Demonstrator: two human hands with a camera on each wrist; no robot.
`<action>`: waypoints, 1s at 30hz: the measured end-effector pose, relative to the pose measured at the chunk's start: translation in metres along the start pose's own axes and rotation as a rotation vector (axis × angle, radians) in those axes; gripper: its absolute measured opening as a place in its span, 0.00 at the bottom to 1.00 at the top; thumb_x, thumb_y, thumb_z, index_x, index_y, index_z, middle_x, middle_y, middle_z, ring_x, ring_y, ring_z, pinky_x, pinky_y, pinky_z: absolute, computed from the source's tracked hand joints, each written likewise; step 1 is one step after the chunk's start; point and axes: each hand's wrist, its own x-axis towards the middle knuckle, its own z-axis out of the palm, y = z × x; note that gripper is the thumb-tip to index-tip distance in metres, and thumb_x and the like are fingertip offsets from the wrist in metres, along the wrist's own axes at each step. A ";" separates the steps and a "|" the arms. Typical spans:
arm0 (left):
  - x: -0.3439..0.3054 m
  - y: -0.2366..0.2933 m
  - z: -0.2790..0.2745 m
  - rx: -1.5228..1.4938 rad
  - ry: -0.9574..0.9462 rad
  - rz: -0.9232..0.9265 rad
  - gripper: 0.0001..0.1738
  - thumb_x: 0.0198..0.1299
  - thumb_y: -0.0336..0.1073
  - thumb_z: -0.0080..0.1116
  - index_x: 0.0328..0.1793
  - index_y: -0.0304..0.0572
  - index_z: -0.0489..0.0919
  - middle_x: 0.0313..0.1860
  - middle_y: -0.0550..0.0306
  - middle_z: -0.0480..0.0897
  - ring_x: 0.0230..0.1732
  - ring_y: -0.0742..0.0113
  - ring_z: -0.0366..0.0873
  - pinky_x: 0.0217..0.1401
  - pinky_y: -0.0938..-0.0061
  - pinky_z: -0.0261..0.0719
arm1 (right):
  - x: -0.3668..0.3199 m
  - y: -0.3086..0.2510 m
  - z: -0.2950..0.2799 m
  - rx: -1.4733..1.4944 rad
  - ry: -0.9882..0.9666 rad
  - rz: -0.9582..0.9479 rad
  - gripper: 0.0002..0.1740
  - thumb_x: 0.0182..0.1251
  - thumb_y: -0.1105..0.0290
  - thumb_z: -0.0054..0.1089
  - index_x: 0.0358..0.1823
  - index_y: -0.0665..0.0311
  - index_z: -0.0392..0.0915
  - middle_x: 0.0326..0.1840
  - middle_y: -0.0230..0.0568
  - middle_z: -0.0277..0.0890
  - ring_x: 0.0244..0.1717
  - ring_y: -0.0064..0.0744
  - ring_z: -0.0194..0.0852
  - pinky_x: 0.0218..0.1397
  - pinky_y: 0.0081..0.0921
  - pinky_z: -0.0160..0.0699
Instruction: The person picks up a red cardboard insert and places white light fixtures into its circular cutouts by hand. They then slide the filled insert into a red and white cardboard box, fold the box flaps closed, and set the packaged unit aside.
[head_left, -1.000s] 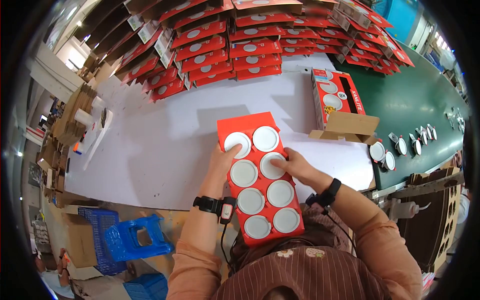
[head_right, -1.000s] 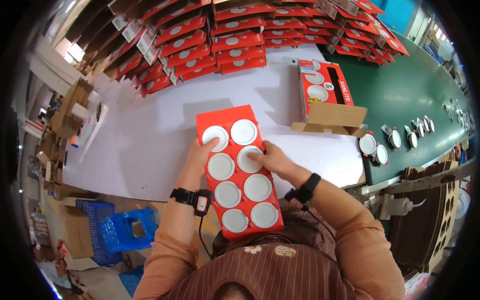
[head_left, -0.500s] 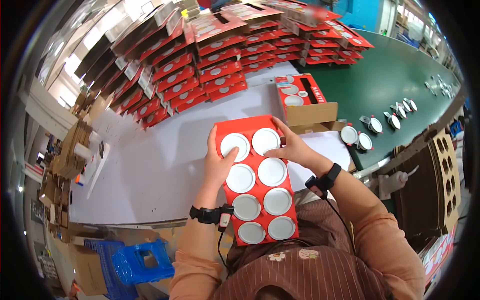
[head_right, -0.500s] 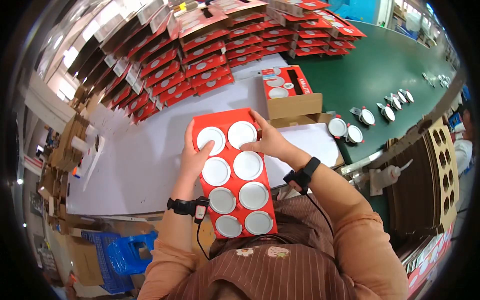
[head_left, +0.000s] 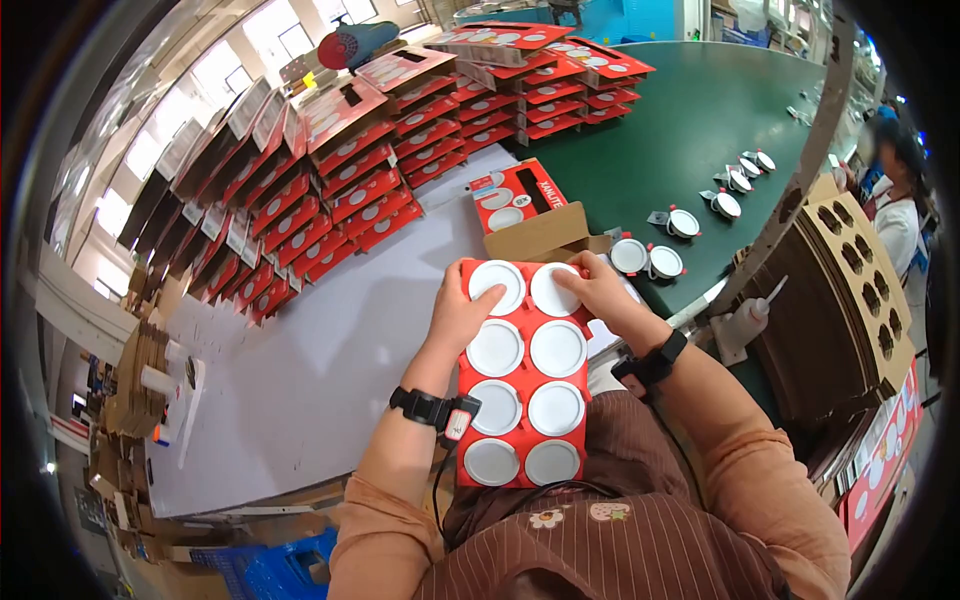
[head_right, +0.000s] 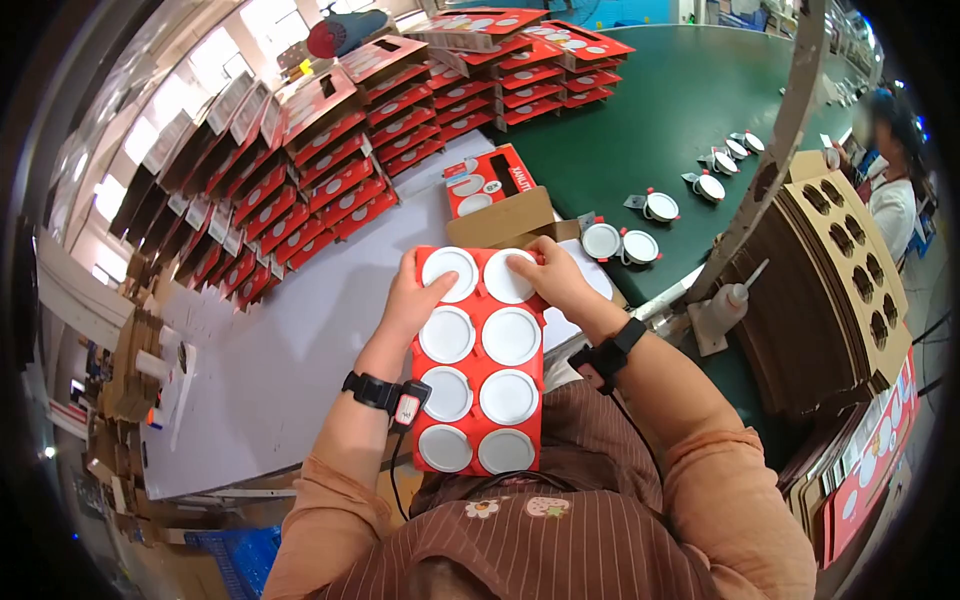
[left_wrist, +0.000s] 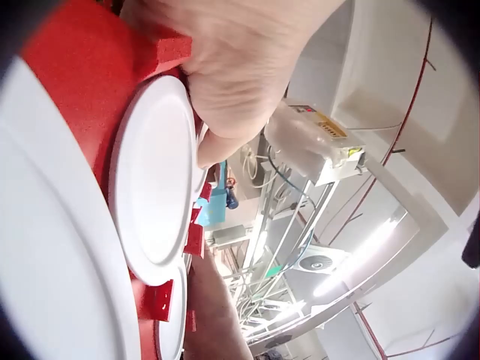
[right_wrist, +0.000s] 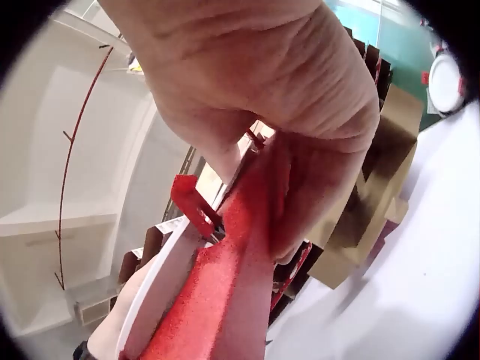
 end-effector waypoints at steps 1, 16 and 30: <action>0.004 0.001 0.009 -0.111 -0.065 -0.068 0.33 0.57 0.33 0.65 0.65 0.31 0.63 0.54 0.47 0.78 0.54 0.63 0.77 0.55 0.70 0.77 | 0.000 0.010 -0.006 0.005 0.013 0.001 0.25 0.64 0.56 0.62 0.51 0.71 0.72 0.42 0.45 0.78 0.41 0.31 0.80 0.40 0.26 0.80; 0.065 -0.117 0.037 -0.247 -0.160 -0.112 0.25 0.66 0.35 0.54 0.68 0.36 0.67 0.60 0.54 0.76 0.58 0.67 0.74 0.62 0.72 0.72 | 0.052 0.055 -0.001 0.006 0.000 0.250 0.26 0.66 0.57 0.58 0.55 0.72 0.69 0.43 0.50 0.78 0.33 0.34 0.82 0.27 0.27 0.83; 0.096 -0.147 0.003 -0.143 0.043 -0.193 0.25 0.66 0.35 0.54 0.68 0.37 0.68 0.59 0.54 0.77 0.58 0.67 0.74 0.61 0.72 0.71 | 0.124 0.087 0.057 -0.004 -0.016 0.131 0.29 0.69 0.65 0.52 0.67 0.74 0.62 0.58 0.53 0.73 0.56 0.38 0.74 0.58 0.29 0.73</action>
